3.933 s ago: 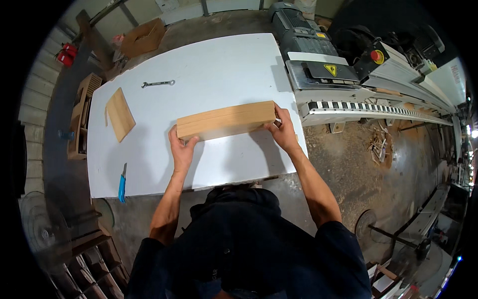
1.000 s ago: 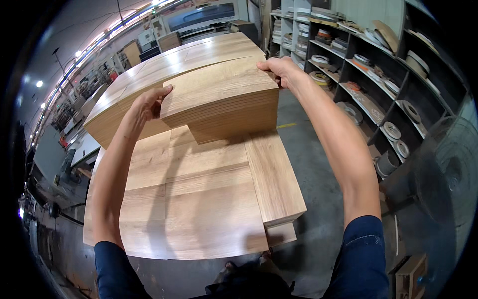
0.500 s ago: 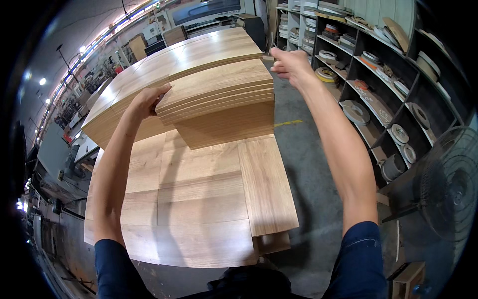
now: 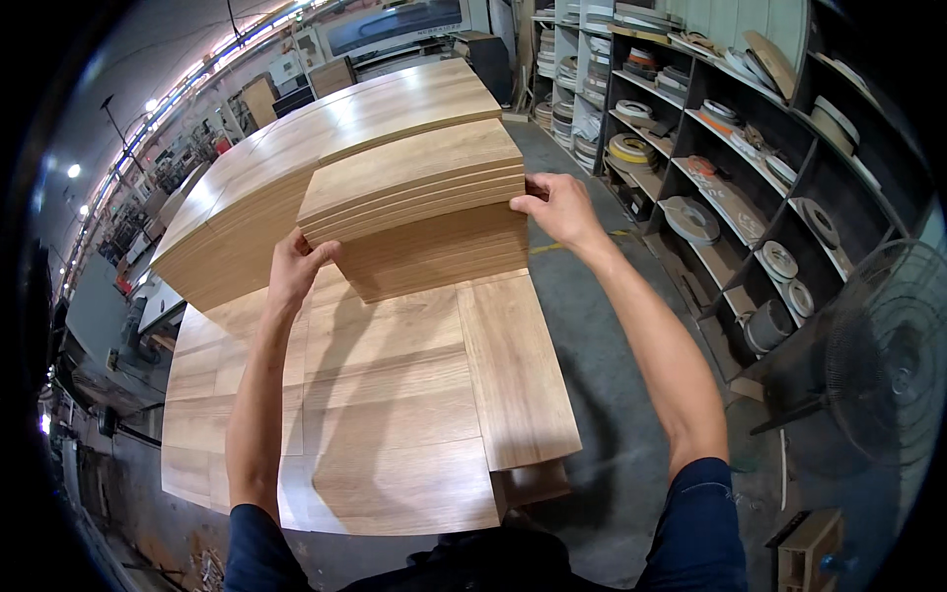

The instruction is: The person picks up rectangular wood panels, uses a utility knife to scrape excess material from the edges, and places the panels into a stack.

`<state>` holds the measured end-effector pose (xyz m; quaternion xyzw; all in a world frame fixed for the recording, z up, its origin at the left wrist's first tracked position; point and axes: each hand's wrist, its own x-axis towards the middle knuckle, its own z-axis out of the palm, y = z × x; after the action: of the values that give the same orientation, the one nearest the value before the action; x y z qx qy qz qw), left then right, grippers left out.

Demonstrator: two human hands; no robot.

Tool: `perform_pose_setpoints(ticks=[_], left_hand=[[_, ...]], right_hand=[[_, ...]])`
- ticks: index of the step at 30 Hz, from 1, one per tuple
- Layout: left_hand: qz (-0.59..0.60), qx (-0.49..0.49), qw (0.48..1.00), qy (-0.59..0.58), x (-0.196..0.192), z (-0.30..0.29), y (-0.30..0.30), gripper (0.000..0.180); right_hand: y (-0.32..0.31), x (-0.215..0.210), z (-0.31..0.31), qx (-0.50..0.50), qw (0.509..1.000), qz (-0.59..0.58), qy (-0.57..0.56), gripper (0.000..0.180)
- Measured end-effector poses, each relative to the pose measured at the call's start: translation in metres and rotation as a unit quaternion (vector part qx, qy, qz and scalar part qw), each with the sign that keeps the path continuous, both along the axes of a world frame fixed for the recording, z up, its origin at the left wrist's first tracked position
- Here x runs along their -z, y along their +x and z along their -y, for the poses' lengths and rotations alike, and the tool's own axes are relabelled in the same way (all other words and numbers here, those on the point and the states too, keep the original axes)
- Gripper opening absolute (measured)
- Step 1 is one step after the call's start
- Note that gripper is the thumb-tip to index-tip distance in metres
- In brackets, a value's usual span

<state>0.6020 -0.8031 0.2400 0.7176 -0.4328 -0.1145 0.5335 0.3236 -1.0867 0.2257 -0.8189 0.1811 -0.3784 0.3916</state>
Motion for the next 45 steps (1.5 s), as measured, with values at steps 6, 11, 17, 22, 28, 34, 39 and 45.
perform_pose_setpoints(ticks=[6, 11, 17, 22, 28, 34, 39, 45], left_hand=[[-0.002, -0.013, 0.999, -0.042, -0.003, 0.018, -0.005, 0.029], [0.002, -0.008, 0.999, -0.041, -0.002, 0.017, 0.003, 0.031], [-0.193, 0.04, 0.968, -0.153, 0.002, 0.026, 0.01, 0.056], [-0.258, 0.062, 0.943, -0.201, -0.003, 0.041, 0.0, 0.075], [-0.27, 0.027, 0.943, -0.194, -0.012, 0.039, -0.016, 0.07], [-0.255, 0.092, 0.94, -0.208, -0.011, 0.038, 0.003, 0.085], [-0.231, 0.092, 0.951, -0.182, -0.018, 0.048, 0.0, 0.096], [-0.272, 0.086, 0.934, -0.217, -0.017, 0.048, 0.006, 0.088]], right_hand=[[-0.001, -0.006, 0.002, 0.018, 0.993, 0.02, 0.113, 0.027], [0.0, -0.011, -0.001, -0.022, 0.986, 0.015, 0.163, 0.032], [0.012, -0.016, -0.004, -0.085, 0.978, 0.072, 0.179, 0.066], [0.036, -0.022, -0.009, -0.037, 0.97, 0.113, 0.213, 0.075], [0.044, -0.023, -0.02, -0.036, 0.952, 0.164, 0.257, 0.06], [0.045, -0.023, -0.016, -0.019, 0.955, 0.176, 0.238, 0.057], [0.047, -0.029, -0.029, -0.014, 0.941, 0.193, 0.277, 0.054], [0.046, -0.035, -0.035, 0.009, 0.942, 0.182, 0.282, 0.054]])
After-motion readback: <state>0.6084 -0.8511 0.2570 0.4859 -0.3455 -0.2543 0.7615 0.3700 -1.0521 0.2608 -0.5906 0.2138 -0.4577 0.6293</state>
